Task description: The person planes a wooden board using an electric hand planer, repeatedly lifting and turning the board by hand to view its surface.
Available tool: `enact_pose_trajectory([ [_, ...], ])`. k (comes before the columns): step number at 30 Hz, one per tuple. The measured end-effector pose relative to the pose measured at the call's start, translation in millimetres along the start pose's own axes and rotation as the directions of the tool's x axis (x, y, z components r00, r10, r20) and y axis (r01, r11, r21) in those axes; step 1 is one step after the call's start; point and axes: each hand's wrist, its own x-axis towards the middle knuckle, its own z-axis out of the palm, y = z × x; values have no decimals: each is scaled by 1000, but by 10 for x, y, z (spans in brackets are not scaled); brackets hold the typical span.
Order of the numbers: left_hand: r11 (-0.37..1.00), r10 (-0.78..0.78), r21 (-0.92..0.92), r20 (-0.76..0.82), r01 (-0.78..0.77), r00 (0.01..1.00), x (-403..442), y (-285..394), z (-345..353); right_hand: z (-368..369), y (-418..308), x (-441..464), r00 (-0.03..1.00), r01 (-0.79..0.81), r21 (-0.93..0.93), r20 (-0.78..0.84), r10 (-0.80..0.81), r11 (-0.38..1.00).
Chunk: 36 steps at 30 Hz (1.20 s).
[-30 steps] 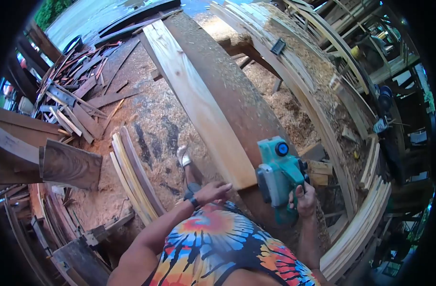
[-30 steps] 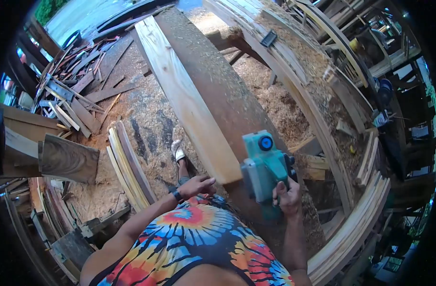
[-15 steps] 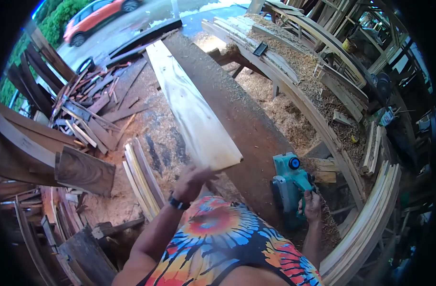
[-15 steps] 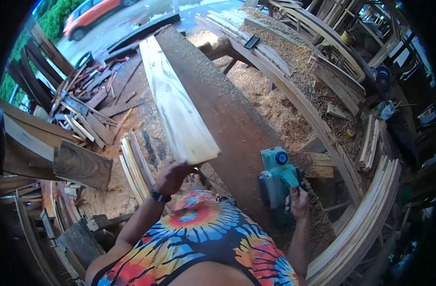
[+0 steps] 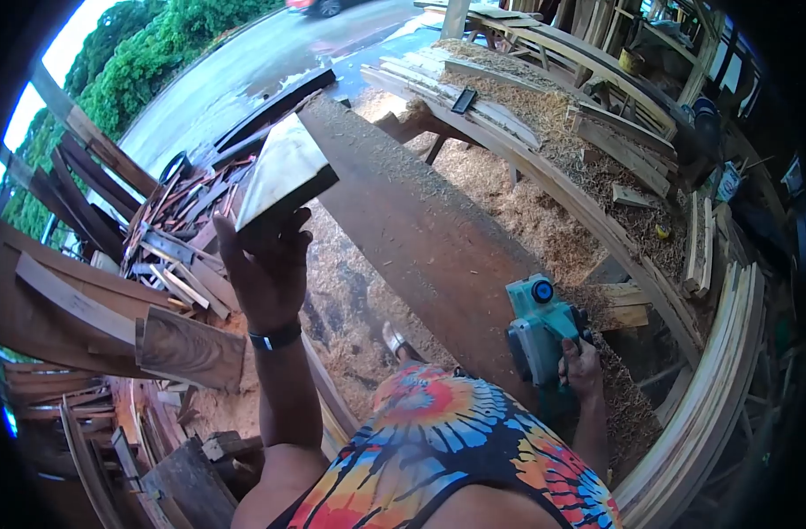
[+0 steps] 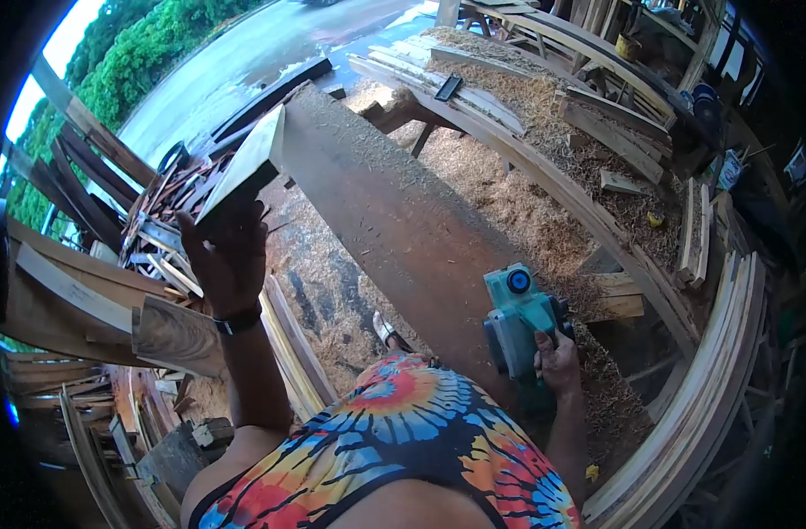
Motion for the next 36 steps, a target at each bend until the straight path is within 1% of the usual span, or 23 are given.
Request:
enact_pose_trajectory([
  [1,1000,16,1,-22,-16,1000,39,2,-1,-3,16,1,1000,4,4,-3,-4,1000],
  [4,1000,25,18,10,-25,1000,111,12,45,5,21,-17,1000,2,4,-12,-2,1000],
  [8,998,26,49,-14,-25,1000,133,16,46,3,53,10,1000,1,13,-24,-1,1000],
  [12,998,32,49,2,-33,999,150,3,53,0,7,-10,1000,-7,26,-11,7,1000],
  [15,999,24,47,-22,-23,999,149,10,49,9,-41,-30,1000,-19,18,-16,19,1000],
  [18,1000,12,7,-25,-12,1000,132,9,54,-2,-23,-37,999,-42,21,-17,42,999],
  [19,999,-17,-26,57,18,998,146,31,-58,2,-36,-35,999,-48,24,-19,49,999],
  [22,999,-20,-32,61,22,998,148,48,-107,8,-52,-37,999,-47,25,-19,47,999],
  [25,999,-25,-33,115,29,993,161,60,-138,3,-38,-21,1000,-22,25,-7,22,999],
  [28,998,-25,-57,116,32,993,156,51,-145,-7,33,-6,1000,-10,16,-3,10,1000],
  [36,1000,-20,-6,85,21,996,162,47,-45,-2,-40,-9,1000,-9,20,9,9,1000],
])
